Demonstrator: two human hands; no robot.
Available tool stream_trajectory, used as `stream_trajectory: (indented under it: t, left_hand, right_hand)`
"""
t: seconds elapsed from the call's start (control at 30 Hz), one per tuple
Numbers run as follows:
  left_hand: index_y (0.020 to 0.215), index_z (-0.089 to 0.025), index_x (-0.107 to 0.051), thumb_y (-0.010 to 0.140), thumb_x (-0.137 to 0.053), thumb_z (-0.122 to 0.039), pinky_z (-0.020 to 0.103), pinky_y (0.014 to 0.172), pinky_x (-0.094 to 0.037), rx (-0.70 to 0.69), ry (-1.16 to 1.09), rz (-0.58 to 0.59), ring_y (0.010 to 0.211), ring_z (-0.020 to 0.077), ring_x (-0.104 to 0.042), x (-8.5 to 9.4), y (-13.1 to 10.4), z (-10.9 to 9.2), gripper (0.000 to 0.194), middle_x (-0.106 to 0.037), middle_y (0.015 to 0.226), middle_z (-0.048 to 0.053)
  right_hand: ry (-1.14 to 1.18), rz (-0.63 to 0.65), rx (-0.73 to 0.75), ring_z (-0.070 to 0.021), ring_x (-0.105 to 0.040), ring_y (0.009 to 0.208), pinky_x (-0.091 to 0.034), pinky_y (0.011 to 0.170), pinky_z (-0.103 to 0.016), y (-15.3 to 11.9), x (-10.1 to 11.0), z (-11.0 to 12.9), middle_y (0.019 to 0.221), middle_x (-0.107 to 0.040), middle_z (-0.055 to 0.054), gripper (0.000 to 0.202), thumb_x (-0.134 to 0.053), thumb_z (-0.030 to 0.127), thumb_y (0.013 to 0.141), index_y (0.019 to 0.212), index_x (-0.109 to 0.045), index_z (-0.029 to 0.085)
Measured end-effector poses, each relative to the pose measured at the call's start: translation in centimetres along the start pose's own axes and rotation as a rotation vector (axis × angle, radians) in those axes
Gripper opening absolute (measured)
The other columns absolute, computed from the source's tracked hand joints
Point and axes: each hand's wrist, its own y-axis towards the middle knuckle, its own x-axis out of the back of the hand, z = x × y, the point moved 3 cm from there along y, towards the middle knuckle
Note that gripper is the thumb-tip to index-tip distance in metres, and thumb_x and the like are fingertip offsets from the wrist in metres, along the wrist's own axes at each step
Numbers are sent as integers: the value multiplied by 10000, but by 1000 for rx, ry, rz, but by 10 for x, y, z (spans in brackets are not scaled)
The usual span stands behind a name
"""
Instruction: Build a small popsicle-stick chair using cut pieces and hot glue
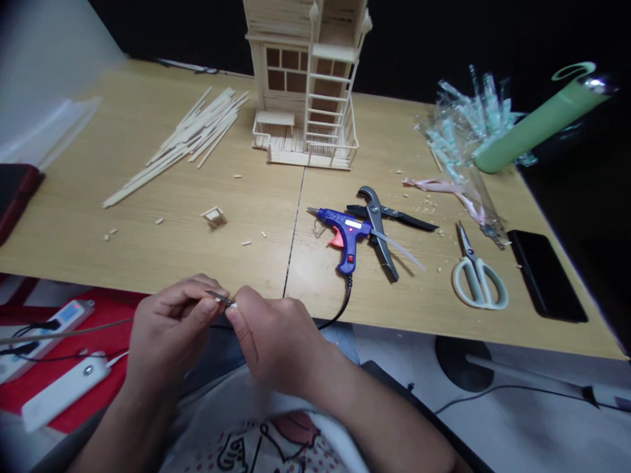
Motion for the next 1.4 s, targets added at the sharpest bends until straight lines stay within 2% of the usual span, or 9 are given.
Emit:
stream_trajectory:
  t: [0.1, 0.23, 0.4, 0.53, 0.7, 0.87, 1.07, 1.23, 1.4]
  left_hand:
    - [753, -201, -760, 830, -783, -269, 242, 658, -498, 39, -25, -38, 727, 154, -632, 3, 1, 4, 105, -703, 765, 42]
    - [759, -192, -771, 808, -805, -273, 255, 668, -506, 83, -38, 24, 724, 160, -635, 5, 4, 9, 101, -705, 764, 50]
    - [741, -208, -757, 809, -808, -276, 235, 653, -487, 31, -112, -60, 713, 144, -622, 6, 6, 5, 109, -697, 752, 30]
    - [755, -198, -768, 809, -810, -255, 249, 691, -493, -6, 11, -42, 747, 157, -634, 5, 8, 4, 89, -708, 766, 46]
    - [738, -202, -760, 776, -841, -329, 231, 602, -470, 79, -232, -47, 656, 133, -595, 2, 10, 11, 156, -676, 725, 30]
    - [760, -198, -784, 811, -805, -256, 251, 675, -492, -15, -3, -6, 727, 155, -631, 6, 13, 7, 81, -709, 752, 50]
    - [740, -196, -760, 774, -837, -326, 237, 610, -487, 78, -200, -77, 667, 141, -610, 6, 9, 14, 155, -683, 738, 39]
    - [739, -196, -777, 791, -820, -275, 274, 695, -519, -4, 47, -61, 744, 174, -641, 5, 6, 7, 104, -708, 749, 58]
    - [708, -183, -751, 720, -885, -365, 198, 526, -434, 87, -314, -81, 573, 96, -544, 0, 7, 13, 227, -666, 699, 30]
  right_hand:
    - [-20, -12, 8, -129, -433, 520, -266, 540, -275, 3, 0, -1, 653, -505, 29, 226, -320, 320, 1055, 874, -423, 232]
    - [-66, 80, -6, -132, -427, 521, -247, 538, -277, 7, 0, -3, 626, -482, 35, 233, -335, 339, 1058, 881, -442, 230]
    - [-33, 24, 20, -134, -455, 550, -275, 560, -283, 13, -2, -3, 686, -541, 13, 236, -310, 334, 1062, 891, -435, 229]
    - [-57, 73, 21, -136, -445, 538, -270, 553, -279, 15, -2, -4, 656, -517, 25, 226, -326, 333, 1064, 895, -438, 231]
    - [-34, 52, 62, -132, -481, 558, -302, 561, -262, 17, 1, -5, 700, -561, 10, 230, -310, 321, 1064, 914, -455, 223]
    - [-74, 101, 52, -134, -453, 536, -273, 542, -264, 18, 1, -7, 646, -523, 26, 223, -338, 332, 1062, 898, -448, 228]
    - [-89, 90, 72, -149, -491, 560, -289, 547, -263, 19, 0, -6, 675, -562, 1, 233, -294, 328, 1065, 925, -448, 223]
    - [-123, 160, 42, -152, -477, 535, -281, 542, -268, 17, 1, -7, 640, -539, 9, 237, -312, 336, 1065, 914, -457, 225]
    - [-83, 93, 111, -149, -504, 575, -293, 553, -256, 19, -1, -5, 682, -579, -3, 235, -301, 329, 1072, 944, -464, 218]
